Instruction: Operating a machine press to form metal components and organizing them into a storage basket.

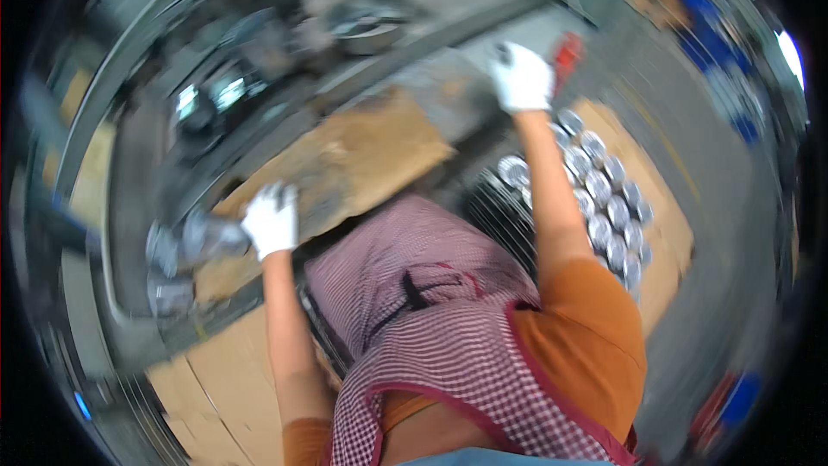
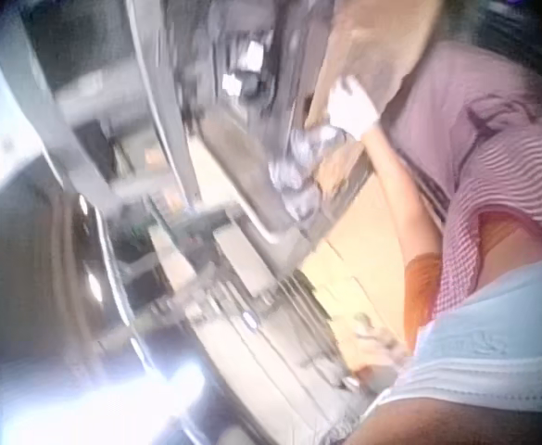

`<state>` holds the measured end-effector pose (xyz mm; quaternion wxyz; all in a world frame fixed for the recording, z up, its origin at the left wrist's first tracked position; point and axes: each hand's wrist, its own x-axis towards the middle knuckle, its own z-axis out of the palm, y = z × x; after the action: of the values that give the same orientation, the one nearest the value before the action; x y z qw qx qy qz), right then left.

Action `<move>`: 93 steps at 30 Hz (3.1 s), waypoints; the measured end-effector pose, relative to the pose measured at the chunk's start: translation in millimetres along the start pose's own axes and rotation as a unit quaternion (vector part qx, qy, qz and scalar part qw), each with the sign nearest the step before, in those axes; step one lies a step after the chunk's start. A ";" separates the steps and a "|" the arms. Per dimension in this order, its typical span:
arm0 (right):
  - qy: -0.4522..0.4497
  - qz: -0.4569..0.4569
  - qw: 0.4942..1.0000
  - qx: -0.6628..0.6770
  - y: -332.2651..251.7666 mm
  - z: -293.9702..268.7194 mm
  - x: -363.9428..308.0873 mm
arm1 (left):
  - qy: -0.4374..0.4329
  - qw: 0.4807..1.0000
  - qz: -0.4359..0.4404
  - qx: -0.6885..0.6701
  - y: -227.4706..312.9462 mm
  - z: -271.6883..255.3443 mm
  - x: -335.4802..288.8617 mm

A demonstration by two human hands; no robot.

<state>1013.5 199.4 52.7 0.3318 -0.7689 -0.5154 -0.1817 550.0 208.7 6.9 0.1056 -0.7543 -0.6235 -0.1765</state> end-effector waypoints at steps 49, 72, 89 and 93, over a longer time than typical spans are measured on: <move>-0.320 -0.255 0.880 0.241 -288.9 46.0 14.0 | 0.220 0.969 0.069 0.088 -25.8 -111.9 151.6; -0.283 -0.311 0.905 0.062 -347.5 102.8 50.2 | -0.137 0.965 -0.209 -0.074 -97.6 -187.4 68.3; -0.075 -0.093 0.988 0.099 -71.3 -4.1 44.7 | 0.147 0.467 -0.310 -0.815 -106.0 -125.3 85.7; -0.083 -0.005 0.996 0.025 -2.9 -23.8 39.7 | 0.167 0.528 -0.235 -0.799 -136.1 -75.5 145.6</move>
<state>1028.3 210.2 95.4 0.3059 -0.7700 -0.5499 -0.1056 430.0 338.8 125.7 -0.4839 -0.3062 -0.3479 -0.7424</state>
